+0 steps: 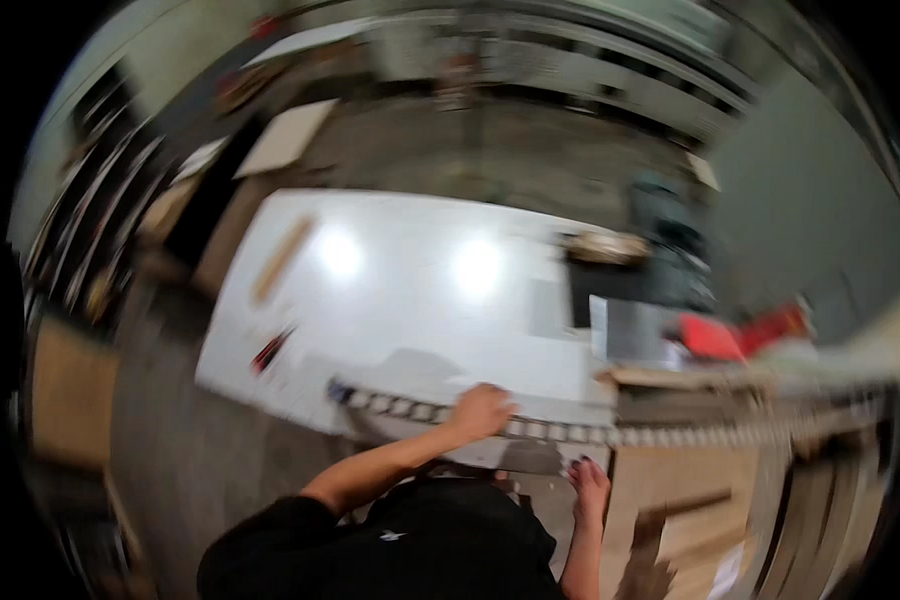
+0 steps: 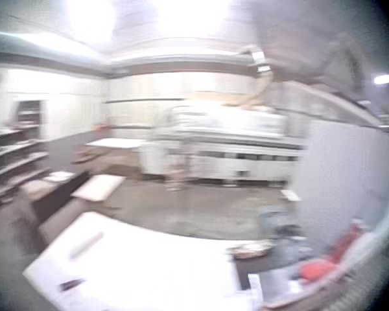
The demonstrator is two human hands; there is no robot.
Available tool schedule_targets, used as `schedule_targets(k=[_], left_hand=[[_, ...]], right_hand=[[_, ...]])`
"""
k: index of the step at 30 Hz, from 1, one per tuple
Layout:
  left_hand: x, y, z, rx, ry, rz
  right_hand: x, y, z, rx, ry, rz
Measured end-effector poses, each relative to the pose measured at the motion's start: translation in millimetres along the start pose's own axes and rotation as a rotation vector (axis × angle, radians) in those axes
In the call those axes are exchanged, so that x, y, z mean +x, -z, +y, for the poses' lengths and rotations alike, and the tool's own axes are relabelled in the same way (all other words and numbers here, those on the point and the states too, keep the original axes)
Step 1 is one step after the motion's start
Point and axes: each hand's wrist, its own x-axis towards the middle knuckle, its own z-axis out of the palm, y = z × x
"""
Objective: The person handles wood pieces in a workshop, using a knife to scrape off excess material from the edges and a heat gun to heat specific areas of a wooden block before stacking the items together.
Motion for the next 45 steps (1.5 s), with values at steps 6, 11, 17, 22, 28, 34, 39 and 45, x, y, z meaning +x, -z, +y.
schedule_targets(k=[6, 11, 17, 22, 28, 34, 39, 45], left_hand=[[-10, 14, 15, 0.049, 0.104, -0.119], [-6, 3, 24, 0.071, 0.179, -0.111], [-1, 3, 24, 0.055, 0.229, -0.108], [1, 5, 22, 0.079, 0.202, -0.135], [-1, 3, 20, 0.087, 0.212, -0.132], [-1, -2, 18, 0.091, 0.209, -0.139], [-2, 0, 21, 0.093, 0.217, -0.139], [10, -5, 31, 0.041, 0.240, -0.171]], right_hand=[[6, 1, 18, -0.080, -0.051, -0.192], [14, -14, 5, -0.099, -0.085, -0.208], [35, -12, 10, -0.046, -0.054, -0.359], [35, -14, 16, -0.006, -0.068, -0.301], [44, -9, 27, 0.018, -0.068, -0.342], [43, -7, 28, 0.015, -0.105, -0.277], [38, -6, 24, -0.068, -0.147, -0.325], [-12, -67, -16, -0.132, -0.293, -0.559]])
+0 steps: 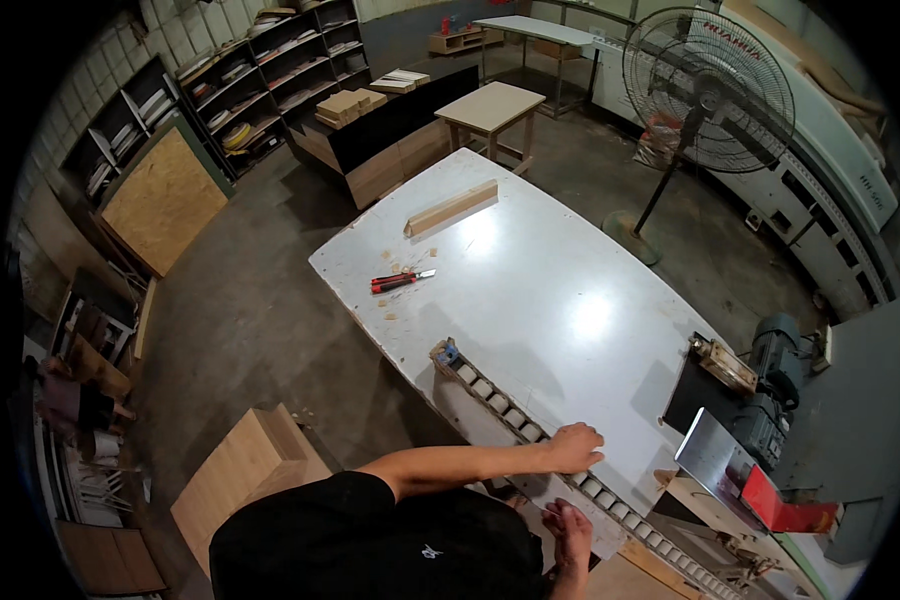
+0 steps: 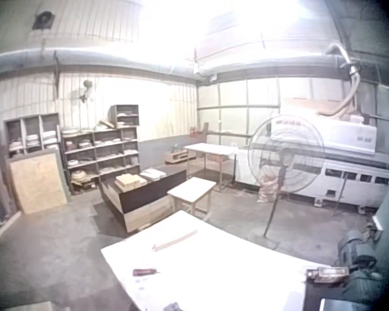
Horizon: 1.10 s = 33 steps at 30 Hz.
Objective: The person handles wood pieces in a workshop, using a knife to scrape off excess material from the edges and a heat gun to heat specific areas of a wooden block before stacking the items together.
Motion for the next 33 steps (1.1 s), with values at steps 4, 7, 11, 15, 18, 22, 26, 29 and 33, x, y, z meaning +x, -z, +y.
schedule_targets(k=[4, 7, 11, 15, 18, 22, 26, 29, 33], left_hand=[[17, -8, 68, -0.320, -0.355, 0.239], [6, 18, 136, -0.495, -0.530, 0.187], [-8, 20, 168, -0.549, -0.680, 0.145], [-17, 23, 173, -0.485, -0.699, -0.029], [-18, 23, 170, -0.463, -0.715, -0.048], [-22, 20, 167, -0.457, -0.707, -0.061], [-28, 14, 178, -0.557, -0.768, -0.028], [-30, 11, 189, -0.524, -0.817, -0.120], [-34, 1, 188, -0.603, -0.915, 0.064]], right_hand=[[-12, -76, -44, -0.080, -0.138, -0.301], [19, -49, -29, -0.054, -0.316, -0.487], [-2, -115, -62, -0.021, -0.309, -0.602], [-9, -144, -69, 0.090, -0.309, -0.637], [10, -108, -55, 0.221, -0.359, -0.702], [13, -98, -60, 0.645, -0.569, -0.719], [9, -109, -65, 0.176, -0.204, -0.709], [-14, -151, -87, 0.086, -0.197, -0.658], [-8, -146, -88, 0.020, -0.256, -0.715]])
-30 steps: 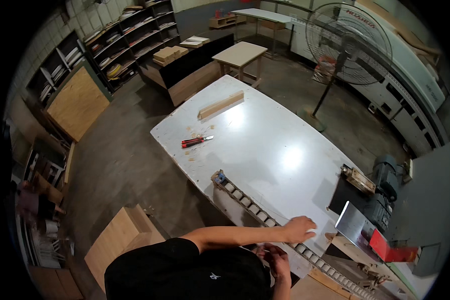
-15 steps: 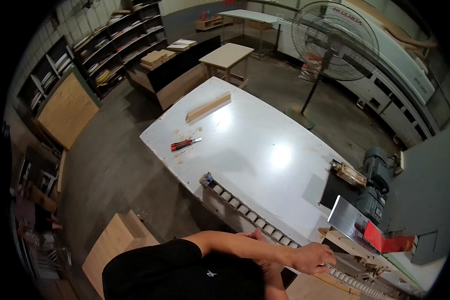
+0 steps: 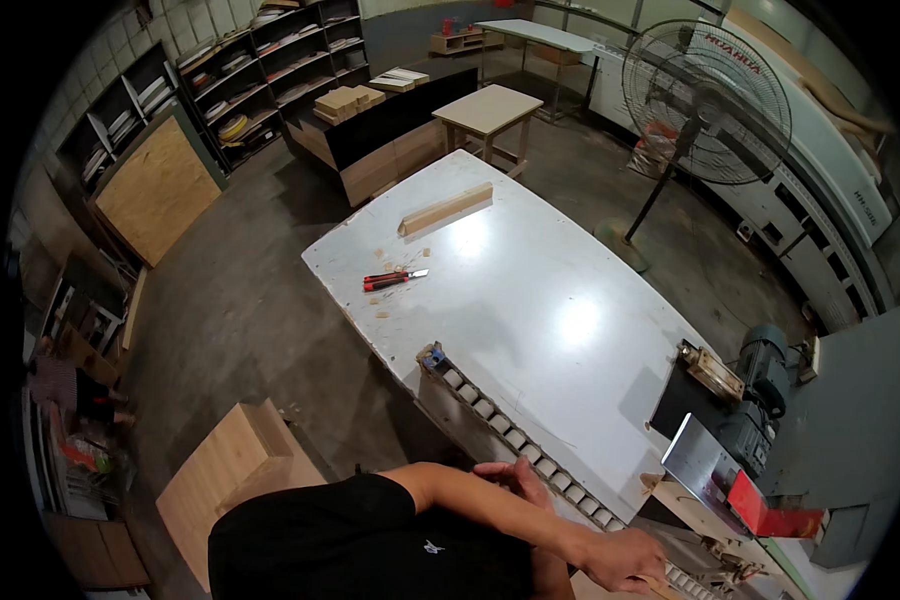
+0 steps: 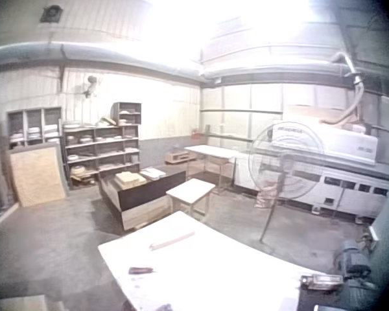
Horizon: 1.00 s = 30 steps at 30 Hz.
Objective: The person handles wood pieces in a workshop, using a knife to scrape off excess material from the edges and a heat gun to heat specific areas of a wooden block before stacking the items together.
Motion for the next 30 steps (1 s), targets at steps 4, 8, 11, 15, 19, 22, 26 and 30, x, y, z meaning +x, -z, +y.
schedule_targets(k=[4, 8, 11, 15, 19, 22, 26, 30], left_hand=[[-2, 4, -1, -0.006, 0.011, -0.061], [0, 11, 14, 0.013, 0.098, -0.226], [-10, 0, 12, -0.072, 0.039, 0.050], [-12, 2, 13, -0.064, 0.032, -0.097], [-13, -1, 4, -0.067, 0.012, -0.170], [-17, 16, 18, -0.073, 0.076, -0.103], [-10, 23, 22, -0.029, 0.099, -0.159], [-4, 24, 33, -0.012, 0.127, -0.244]], right_hand=[[5, 53, 11, 0.148, 0.051, -0.233], [6, 19, 7, 0.198, 0.024, -0.142], [12, -8, 2, 0.068, -0.018, -0.101], [10, 19, 5, 0.060, -0.013, -0.104], [-3, 1, -10, -0.064, 0.019, -0.069], [15, -2, -5, -0.074, -0.030, -0.117], [11, 5, -7, -0.137, -0.003, -0.125], [6, 12, -2, -0.084, 0.065, -0.107]])
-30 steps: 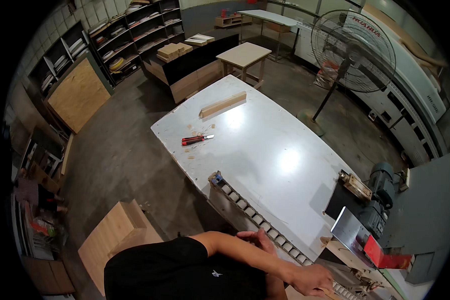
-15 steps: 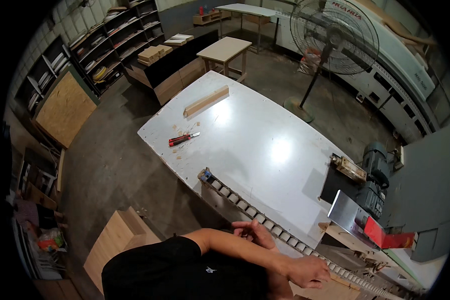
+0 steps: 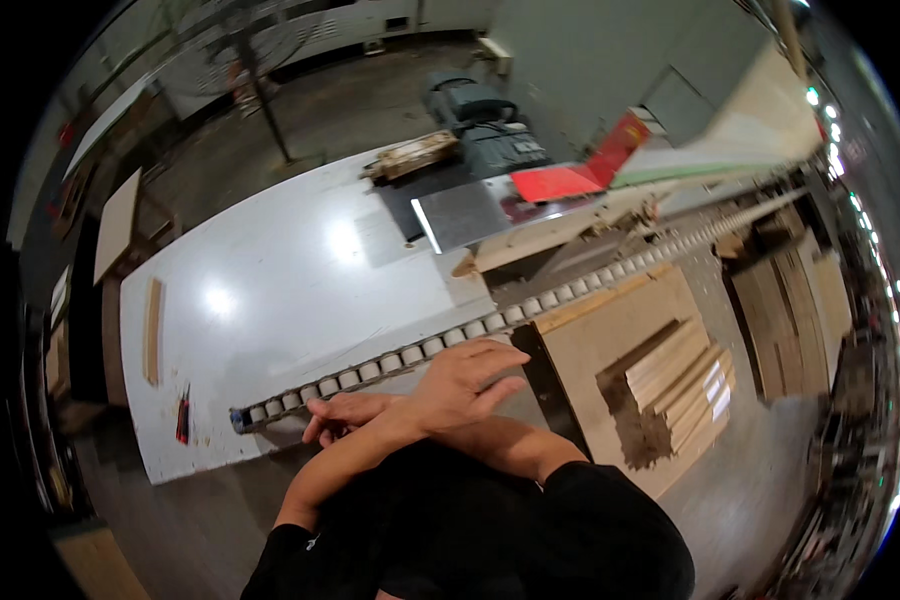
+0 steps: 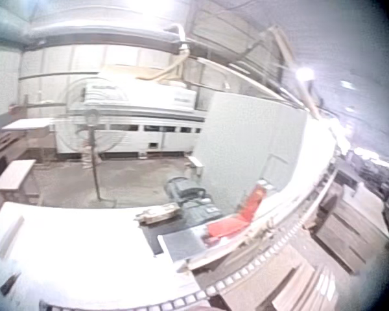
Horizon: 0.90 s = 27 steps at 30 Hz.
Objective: The person handles wood pieces in a workshop, using a knife to scrape off excess material from the edges and a heat gun to heat specific areas of a wooden block before stacking the items together.
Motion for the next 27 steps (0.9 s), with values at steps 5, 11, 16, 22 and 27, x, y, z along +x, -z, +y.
schedule_targets(k=[5, 11, 16, 22, 27], left_hand=[[4, 0, 11, -0.005, -0.018, -0.066], [3, 5, 10, -0.053, 0.028, -0.125], [15, -6, 16, -0.030, 0.008, -0.206], [12, 0, 12, 0.014, -0.019, -0.180], [9, 0, 9, 0.010, 0.019, -0.204]], right_hand=[[-7, -24, -1, 0.122, 0.109, 0.019], [-6, -5, -1, 0.048, 0.136, -0.012], [-5, 3, 14, 0.174, 0.188, 0.013], [-1, 8, 13, 0.288, 0.169, -0.018], [4, 18, 19, 0.260, 0.197, 0.003]])
